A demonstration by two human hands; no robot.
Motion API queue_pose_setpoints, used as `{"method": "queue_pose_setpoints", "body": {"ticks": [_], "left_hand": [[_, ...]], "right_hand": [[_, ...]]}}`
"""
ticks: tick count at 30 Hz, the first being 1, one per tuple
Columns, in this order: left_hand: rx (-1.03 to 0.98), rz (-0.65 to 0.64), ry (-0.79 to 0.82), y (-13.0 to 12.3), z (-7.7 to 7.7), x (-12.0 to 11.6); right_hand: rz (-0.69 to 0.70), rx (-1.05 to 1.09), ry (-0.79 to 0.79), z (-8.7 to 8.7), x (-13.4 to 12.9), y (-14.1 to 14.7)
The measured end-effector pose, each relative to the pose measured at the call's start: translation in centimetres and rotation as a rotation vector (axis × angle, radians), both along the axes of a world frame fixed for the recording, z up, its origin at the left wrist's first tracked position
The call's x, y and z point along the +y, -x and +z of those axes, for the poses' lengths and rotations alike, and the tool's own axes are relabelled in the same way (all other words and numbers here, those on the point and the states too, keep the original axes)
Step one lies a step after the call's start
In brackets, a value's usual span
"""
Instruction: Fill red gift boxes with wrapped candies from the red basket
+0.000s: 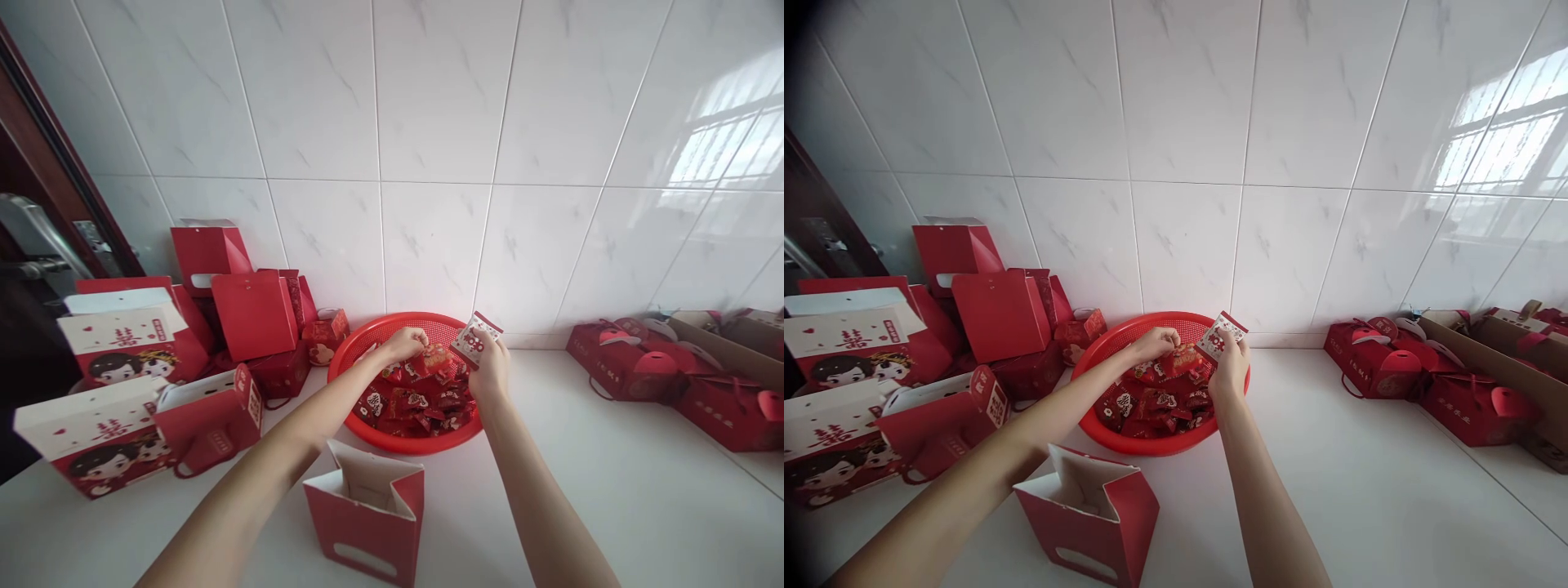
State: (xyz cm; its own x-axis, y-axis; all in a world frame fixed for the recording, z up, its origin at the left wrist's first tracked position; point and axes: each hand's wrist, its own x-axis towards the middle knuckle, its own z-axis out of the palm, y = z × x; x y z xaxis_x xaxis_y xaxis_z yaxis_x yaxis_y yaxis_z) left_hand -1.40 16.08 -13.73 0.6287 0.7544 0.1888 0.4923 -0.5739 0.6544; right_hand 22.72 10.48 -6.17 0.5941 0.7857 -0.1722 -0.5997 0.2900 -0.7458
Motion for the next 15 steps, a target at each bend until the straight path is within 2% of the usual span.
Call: {"method": "queue_pose_setpoints", "body": {"ticks": [2, 5, 9, 11, 15], "left_hand": [[-0.012, 0.007, 0.061, -1.2, -0.1, 1.2], [0.007, -0.004, 0.087, -4.7, 0.4, 4.1], [0.119, -0.079, 0.275, -8.7, 1.3, 7.0], [0.132, -0.102, 0.300, -9.5, 1.4, 7.5], [0.181, -0.194, 0.320, -9.3, 1.2, 7.5]], "right_hand": [[-0.004, 0.011, -0.004, 0.0, 0.0, 0.0], [-0.002, 0.009, -0.006, -0.2, 0.2, 0.1], [-0.004, 0.009, -0.014, -0.3, 0.3, 0.1], [0.005, 0.015, -0.025, -0.4, 0.3, 0.0], [-0.008, 0.008, -0.030, -0.5, 0.4, -0.1]]}}
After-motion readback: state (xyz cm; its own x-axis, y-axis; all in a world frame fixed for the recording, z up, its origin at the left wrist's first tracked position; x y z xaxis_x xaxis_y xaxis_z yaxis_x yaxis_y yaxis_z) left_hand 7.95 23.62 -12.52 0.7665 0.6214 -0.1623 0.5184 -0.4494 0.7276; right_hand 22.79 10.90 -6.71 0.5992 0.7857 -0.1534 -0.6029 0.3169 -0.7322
